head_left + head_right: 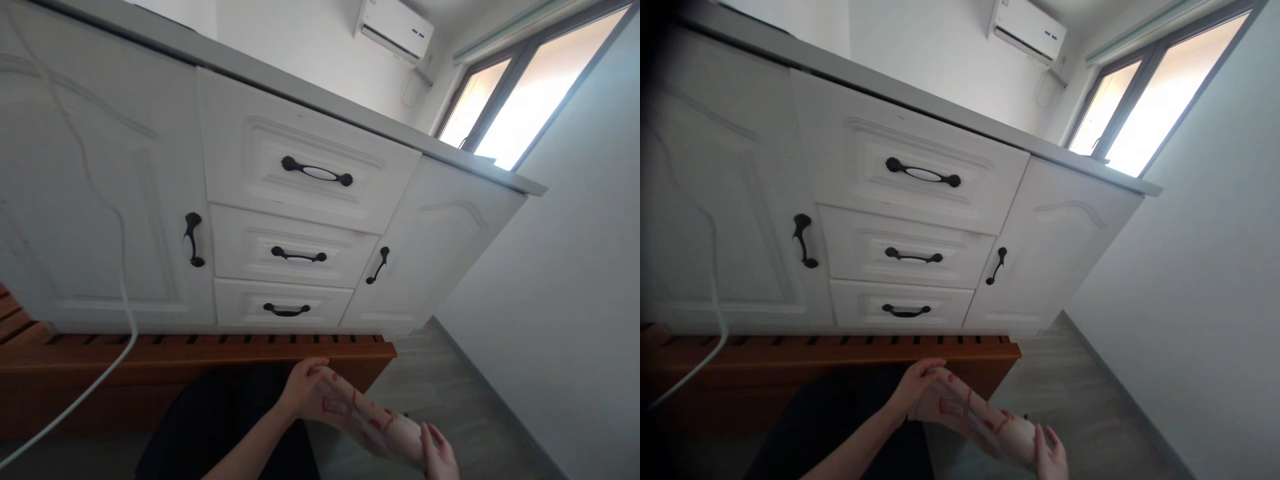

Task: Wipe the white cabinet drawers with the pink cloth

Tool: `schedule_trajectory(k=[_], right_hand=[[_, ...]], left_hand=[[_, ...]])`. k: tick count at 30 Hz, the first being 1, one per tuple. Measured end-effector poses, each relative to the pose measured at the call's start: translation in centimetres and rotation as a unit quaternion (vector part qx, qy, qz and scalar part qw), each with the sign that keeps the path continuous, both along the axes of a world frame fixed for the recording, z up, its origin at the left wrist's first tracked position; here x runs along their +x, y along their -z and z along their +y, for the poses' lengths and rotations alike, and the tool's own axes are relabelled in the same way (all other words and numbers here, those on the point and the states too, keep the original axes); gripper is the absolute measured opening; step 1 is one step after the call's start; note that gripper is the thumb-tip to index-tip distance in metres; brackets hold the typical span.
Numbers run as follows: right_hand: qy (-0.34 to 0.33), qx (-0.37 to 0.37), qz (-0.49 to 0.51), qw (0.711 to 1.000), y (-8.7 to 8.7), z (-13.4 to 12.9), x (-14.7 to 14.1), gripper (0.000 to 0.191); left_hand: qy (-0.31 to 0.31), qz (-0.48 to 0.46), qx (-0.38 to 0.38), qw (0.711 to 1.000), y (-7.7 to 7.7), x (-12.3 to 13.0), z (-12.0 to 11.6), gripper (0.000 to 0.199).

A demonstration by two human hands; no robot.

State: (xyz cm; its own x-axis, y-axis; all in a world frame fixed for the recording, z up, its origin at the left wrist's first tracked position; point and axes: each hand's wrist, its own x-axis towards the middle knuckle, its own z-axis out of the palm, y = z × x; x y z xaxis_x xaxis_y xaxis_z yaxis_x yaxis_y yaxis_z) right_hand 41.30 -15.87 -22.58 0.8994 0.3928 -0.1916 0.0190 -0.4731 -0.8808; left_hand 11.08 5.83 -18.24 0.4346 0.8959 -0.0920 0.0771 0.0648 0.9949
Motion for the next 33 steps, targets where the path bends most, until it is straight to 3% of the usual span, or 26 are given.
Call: schedule_trajectory(k=[2, 4, 7, 9, 14, 19, 21, 26, 30, 33], right_hand=[[0.002, 0.035, 0.018, 0.999, -0.9, 0.6, -0.4, 0.106], [-0.046, 0.088, 0.083, 0.992, -2.2, 1.3, -1.2, 0.098], [-0.128, 0.171, 0.217, 0.953, -4.1, 2.3, -2.4, 0.086], [-0.145, 0.201, 0.247, 0.937, -4.9, 2.9, -2.6, 0.082], [-0.172, 0.179, 0.149, 0.957, -5.8, 3.8, -2.4, 0.075], [-0.329, 0.143, 0.128, 0.924, -8.3, 4.8, -3.0, 0.073], [-0.352, 0.101, 0.080, 0.927, -9.6, 5.4, -3.1, 0.064], [-0.328, 0.023, -0.082, 0.941, -11.8, 6.5, -3.0, 0.045], [-0.271, 0.028, -0.211, 0.939, -12.4, 6.6, -3.4, 0.039], [-0.277, 0.050, -0.267, 0.922, -12.9, 6.6, -4.1, 0.038]], left_hand=[[-0.014, 0.016, 0.018, 1.000, -0.3, -0.2, 0.2, 0.039], [-0.032, 0.029, 0.041, 0.998, -0.5, -0.4, 0.4, 0.037], [-0.063, 0.037, 0.069, 0.995, -0.8, -0.7, 0.6, 0.034], [-0.088, 0.036, 0.089, 0.992, -1.1, -1.0, 0.8, 0.034], [-0.134, 0.021, 0.145, 0.980, -2.2, -2.2, 1.2, 0.039], [-0.149, 0.021, 0.164, 0.975, -3.6, -4.3, 1.4, 0.040], [-0.151, 0.026, 0.169, 0.974, -4.2, -5.1, 1.5, 0.039], [-0.173, 0.042, 0.200, 0.963, -5.7, -6.3, 1.6, 0.038], [-0.176, 0.085, 0.252, 0.948, -7.2, -7.4, 1.3, 0.036], [-0.162, 0.097, 0.269, 0.944, -8.4, -8.5, 1.0, 0.030]])
